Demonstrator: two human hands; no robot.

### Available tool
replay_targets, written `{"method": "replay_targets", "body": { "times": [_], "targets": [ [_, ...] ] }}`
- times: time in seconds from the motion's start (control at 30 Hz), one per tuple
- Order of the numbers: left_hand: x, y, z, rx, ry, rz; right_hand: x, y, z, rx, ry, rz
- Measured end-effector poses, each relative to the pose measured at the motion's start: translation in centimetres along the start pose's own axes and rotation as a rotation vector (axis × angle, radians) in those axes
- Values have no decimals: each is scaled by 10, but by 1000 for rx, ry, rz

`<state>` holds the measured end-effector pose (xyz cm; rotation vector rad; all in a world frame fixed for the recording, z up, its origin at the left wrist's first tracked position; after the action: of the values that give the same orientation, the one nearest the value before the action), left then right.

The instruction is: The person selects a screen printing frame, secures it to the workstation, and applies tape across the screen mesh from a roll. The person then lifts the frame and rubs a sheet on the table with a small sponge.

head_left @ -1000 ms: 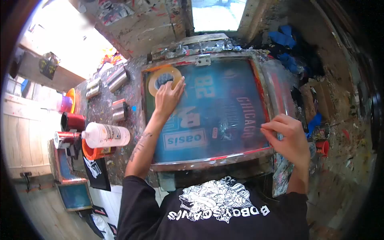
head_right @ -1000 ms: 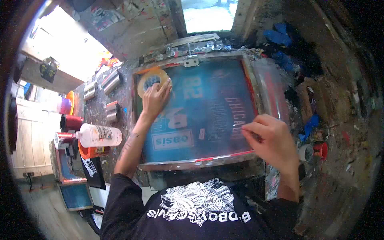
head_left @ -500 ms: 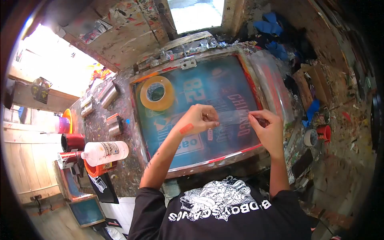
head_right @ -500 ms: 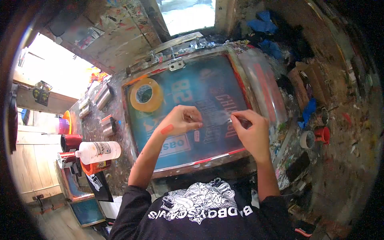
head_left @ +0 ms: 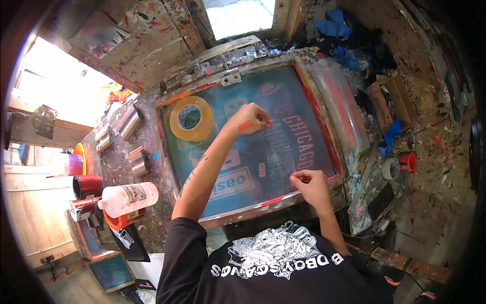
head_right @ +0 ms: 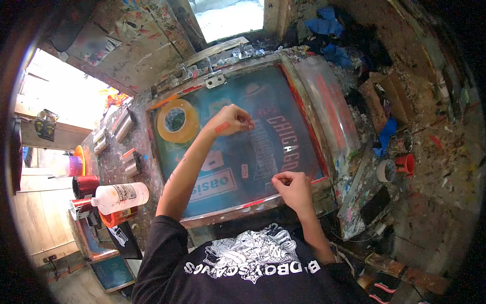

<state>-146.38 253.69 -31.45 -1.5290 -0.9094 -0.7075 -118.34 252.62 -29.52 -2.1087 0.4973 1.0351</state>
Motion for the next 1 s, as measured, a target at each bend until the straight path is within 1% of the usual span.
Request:
{"method": "replay_targets", "body": {
  "times": [0.07, 0.13, 0.2, 0.33, 0.37, 0.43, 0.47, 0.53, 0.6, 0.63, 0.67, 0.7, 0.73, 0.77, 0.8, 0.83, 0.87, 0.9, 0.93, 0.97, 1.0],
  "targets": [
    [-8, 6, -2, 6, 8, -19, -2, -4, 3, -7, -17, -58],
    [-7, 9, -7, 11, 17, -36, -4, -7, 4, -70, 60, -153],
    [1, 7, -16, 77, -66, 27, -6, -8, 5, -72, 64, -188],
    [-1, 13, -20, 125, -62, 17, -6, -3, 6, -95, 101, -270],
    [-1, 14, -20, 148, -44, 61, -7, 1, 6, -92, 101, -269],
    [6, 19, -22, 169, -18, 104, -11, 6, 6, -10, 67, -482],
    [13, 20, -25, 197, -45, 119, -10, 5, 7, -4, 69, -483],
    [18, 26, -28, 221, -69, 134, -12, 3, 8, 24, 5, -653],
    [24, 25, -33, 461, 3, 300, -20, -8, 8, -15, 42, -685],
    [27, 27, -35, 462, 4, 301, -22, -11, 6, -56, 76, -717],
    [33, 26, -37, 535, 66, 346, -24, -14, 5, -53, 74, -717],
    [39, 26, -41, 608, 128, 391, -27, -15, 4, -31, 30, -765],
    [40, 31, -43, 612, 128, 392, -29, -16, 3, -9, -16, -813],
    [43, 37, -46, 616, 217, 445, -27, -13, 2, -12, -22, -814],
    [45, 44, -49, 618, 306, 499, -28, -8, 1, 85, -180, -837],
    [35, 57, -49, 522, 332, 493, -30, -4, -1, 183, -338, -854],
    [30, 68, -51, 424, 359, 487, -30, 0, -2, 186, -342, -853],
    [28, 81, -58, 426, 361, 488, -32, 11, -7, 18, -512, -783],
    [32, 96, -66, 398, 346, 632, -35, 21, -14, -147, -675, -704],
    [35, 106, -72, 364, 331, 773, -34, 24, -20, -141, -672, -704],
    [37, 110, -75, 365, 334, 771, -33, 26, -26, -120, -675, -717]
  ]
}}
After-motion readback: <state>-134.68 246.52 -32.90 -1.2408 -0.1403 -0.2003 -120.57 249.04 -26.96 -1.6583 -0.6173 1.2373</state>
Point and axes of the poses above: each hand's wrist, its own z-axis towards the middle knuckle, its own y-axis out of the palm, x = y × z, the point moved 4 cm from there along z, towards the middle knuckle, and after that the axes turned 5 degrees about y, right-handed, at the moved point
